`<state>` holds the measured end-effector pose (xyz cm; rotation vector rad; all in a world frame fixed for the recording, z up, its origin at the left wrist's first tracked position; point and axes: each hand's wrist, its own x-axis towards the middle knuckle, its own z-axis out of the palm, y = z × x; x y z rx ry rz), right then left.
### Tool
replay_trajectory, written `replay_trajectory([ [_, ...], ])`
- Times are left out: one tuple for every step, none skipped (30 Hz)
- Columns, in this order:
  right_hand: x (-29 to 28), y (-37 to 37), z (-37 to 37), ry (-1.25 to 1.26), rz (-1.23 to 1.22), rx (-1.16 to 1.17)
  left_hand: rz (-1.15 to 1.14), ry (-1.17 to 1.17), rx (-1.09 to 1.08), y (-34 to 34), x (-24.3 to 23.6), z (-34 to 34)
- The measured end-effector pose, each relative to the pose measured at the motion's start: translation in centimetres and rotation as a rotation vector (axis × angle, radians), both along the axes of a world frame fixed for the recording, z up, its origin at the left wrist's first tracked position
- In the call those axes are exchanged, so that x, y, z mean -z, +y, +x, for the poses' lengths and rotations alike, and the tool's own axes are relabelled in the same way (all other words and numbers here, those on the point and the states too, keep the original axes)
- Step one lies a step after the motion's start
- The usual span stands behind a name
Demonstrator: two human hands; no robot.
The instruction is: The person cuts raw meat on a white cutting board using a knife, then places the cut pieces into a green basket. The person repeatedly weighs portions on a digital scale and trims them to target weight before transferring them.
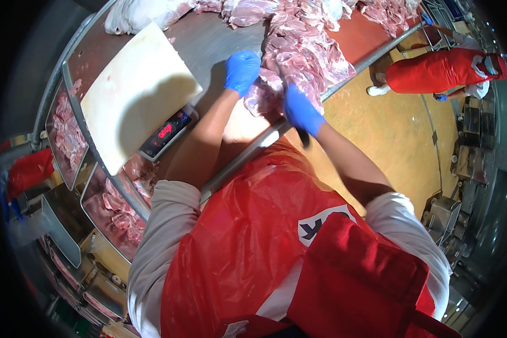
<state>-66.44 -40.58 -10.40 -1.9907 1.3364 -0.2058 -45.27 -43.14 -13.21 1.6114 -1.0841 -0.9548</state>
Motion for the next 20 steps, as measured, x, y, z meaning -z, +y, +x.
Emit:
replay_trajectory([
  [-3.6,2.3,-2.4,0.269,0.11,-0.37,0.004,-0.096,-0.026,0.8,-0.1,0.8],
  [-3.9,4.7,-5.5,0.357,0.049,-0.431,0.004,-0.195,-0.042,1.9,-0.5,0.9],
  [-4.2,7.2,-8.7,0.447,-0.013,-0.489,0.007,-0.287,-0.062,2.6,-0.5,1.3],
  [-6.6,8.6,-9.8,0.508,0.067,-0.37,0.113,-0.497,0.129,3.5,0.6,2.2],
  [-8.1,8.8,-10.7,0.564,0.145,-0.242,0.064,-0.556,0.146,4.3,1.5,2.0],
  [-8.7,8.2,-11.1,0.542,0.107,-0.199,0.019,-0.619,0.168,5.3,2.4,1.5],
  [-9.3,7.8,-11.1,0.524,0.07,-0.151,-0.028,-0.677,0.194,6.2,3.5,0.7],
  [-9.7,7.0,-10.5,0.492,-0.018,-0.153,-0.04,-0.634,0.186,5.1,4.7,-0.1],
  [-9.3,6.0,-9.5,0.456,-0.045,-0.161,0.038,-0.508,0.184,4.0,5.8,-0.8],
  [-8.5,4.9,-8.5,0.421,-0.07,-0.164,0.113,-0.38,0.187,3.0,6.6,-1.9],
  [-7.7,4.0,-7.5,0.385,-0.095,-0.158,0.183,-0.254,0.199,2.1,6.7,-2.9],
  [-6.8,3.1,-7.0,0.369,-0.14,-0.162,0.31,-0.296,0.3,2.0,3.1,-3.7],
  [-5.9,2.3,-6.3,0.349,-0.185,-0.176,0.441,-0.343,0.39,2.3,-0.7,-4.0],
  [-5.5,1.6,-5.7,0.331,-0.235,-0.202,0.416,-0.476,0.298,3.1,-0.7,-5.1],
  [-5.5,1.0,-5.4,0.36,-0.221,-0.193,0.487,-0.357,0.448,3.2,-0.8,-4.8],
  [-5.5,0.5,-5.0,0.386,-0.202,-0.186,0.466,-0.489,0.369,4.4,-0.2,-5.7],
  [-5.5,0.2,-4.8,0.413,-0.183,-0.18,0.441,-0.583,0.344,5.3,0.2,-6.3],
  [-5.1,0.1,-5.5,0.425,-0.167,-0.199,0.419,-0.676,0.316,6.2,0.7,-7.2],
  [-4.3,0.1,-6.4,0.413,-0.134,-0.216,0.392,-0.733,0.349,6.9,0.9,-7.6],
  [-2.9,0.2,-7.5,0.405,-0.098,-0.239,0.37,-0.782,0.38,7.9,0.9,-8.2],
])
